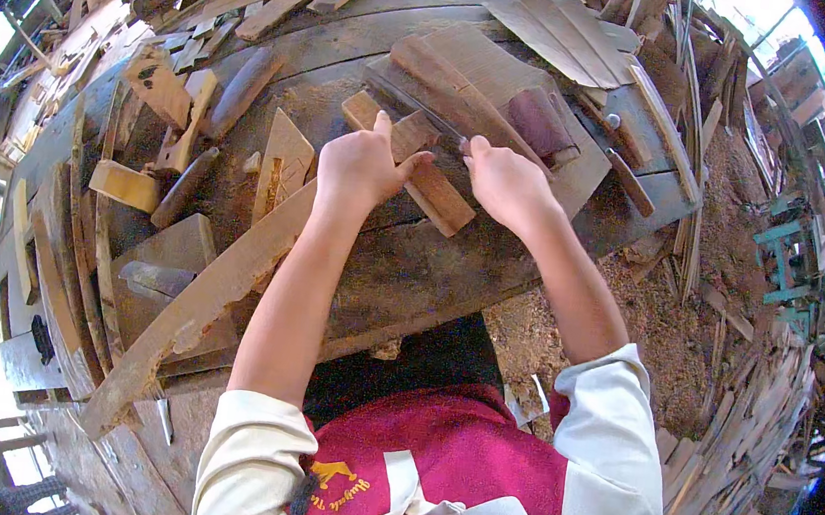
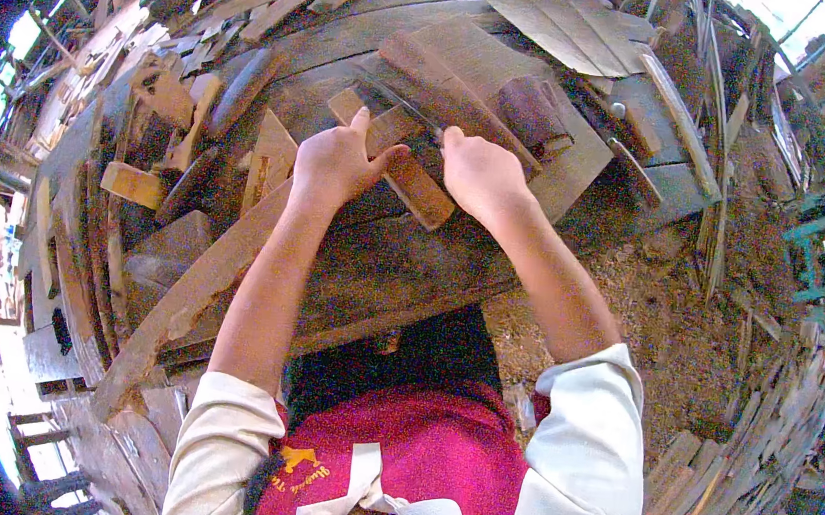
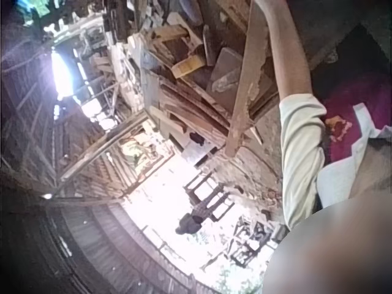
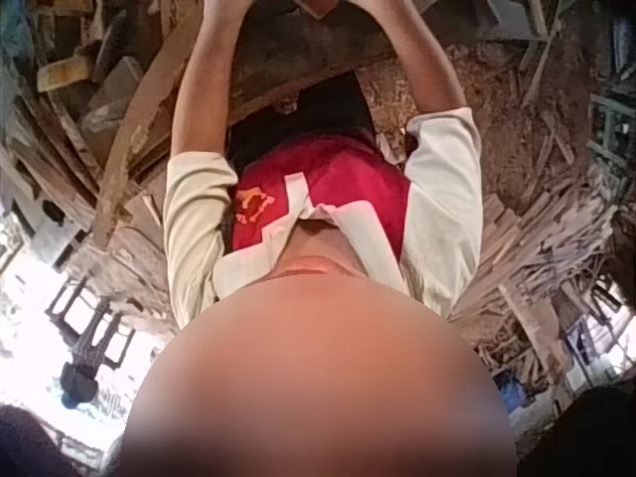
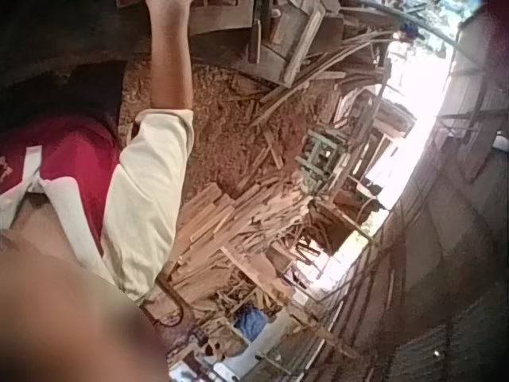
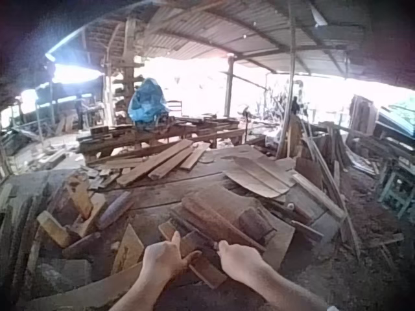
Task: The person carves a mortise or design into a piece of wood using a mallet and chisel.
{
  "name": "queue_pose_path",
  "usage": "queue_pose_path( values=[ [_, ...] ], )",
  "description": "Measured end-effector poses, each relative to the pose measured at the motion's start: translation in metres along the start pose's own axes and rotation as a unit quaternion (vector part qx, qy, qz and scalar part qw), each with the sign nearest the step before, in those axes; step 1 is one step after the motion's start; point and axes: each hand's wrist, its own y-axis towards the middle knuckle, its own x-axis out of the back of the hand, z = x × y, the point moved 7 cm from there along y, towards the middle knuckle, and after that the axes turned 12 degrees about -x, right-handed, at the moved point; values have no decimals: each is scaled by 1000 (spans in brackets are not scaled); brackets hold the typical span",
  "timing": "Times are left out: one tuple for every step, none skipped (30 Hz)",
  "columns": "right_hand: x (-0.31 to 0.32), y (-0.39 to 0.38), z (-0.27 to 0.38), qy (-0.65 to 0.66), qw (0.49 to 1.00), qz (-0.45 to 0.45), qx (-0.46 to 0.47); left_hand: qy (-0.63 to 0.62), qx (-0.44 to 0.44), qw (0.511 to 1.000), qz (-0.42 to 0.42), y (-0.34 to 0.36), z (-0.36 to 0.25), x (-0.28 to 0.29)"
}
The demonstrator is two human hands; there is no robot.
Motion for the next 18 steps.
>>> queue_pose_path(
  values=[
    [-3,5,0,4,1000,5,5,3,4,1000,-7,0,0,1],
    [-6,8,0,7,1000,10,10,6,7,1000,-15,1,0,2],
    [-7,9,-2,16,1000,4,12,4,3,1000,-18,2,-1,3],
    [-7,9,-2,15,1000,3,11,1,5,1000,-12,1,1,2],
    [-8,9,0,17,1000,7,13,-3,7,1000,-7,1,3,2],
    [-10,8,0,19,1000,12,15,-4,6,1000,-9,1,3,2],
    [-11,7,-2,26,999,5,23,-6,12,1000,-6,1,3,2],
    [-16,6,-3,24,1000,2,20,-8,18,1000,-4,1,3,2],
    [-20,5,-5,29,999,-1,12,-10,15,1000,-6,1,1,3],
    [-25,5,-5,36,999,-4,8,-9,17,1000,-1,1,2,4],
    [-28,3,-4,38,999,-10,14,-9,20,1000,4,1,2,5],
    [-31,1,-7,37,999,-12,15,-9,20,1000,2,1,0,5],
    [-32,-1,-9,36,999,-11,11,-12,20,1000,4,-1,0,6],
    [-32,-4,-12,34,999,-10,7,-14,21,1000,7,-1,-1,6],
    [-28,-10,-15,46,998,-21,32,-15,19,1000,5,-1,0,7],
    [-25,-18,-17,44,998,-21,34,-15,18,1000,2,-2,1,7],
    [-26,-25,-25,44,999,-3,15,-16,17,1000,-1,-1,2,7],
    [-27,-33,-32,43,999,16,-4,-19,18,1000,-2,-1,3,6]
  ],
)
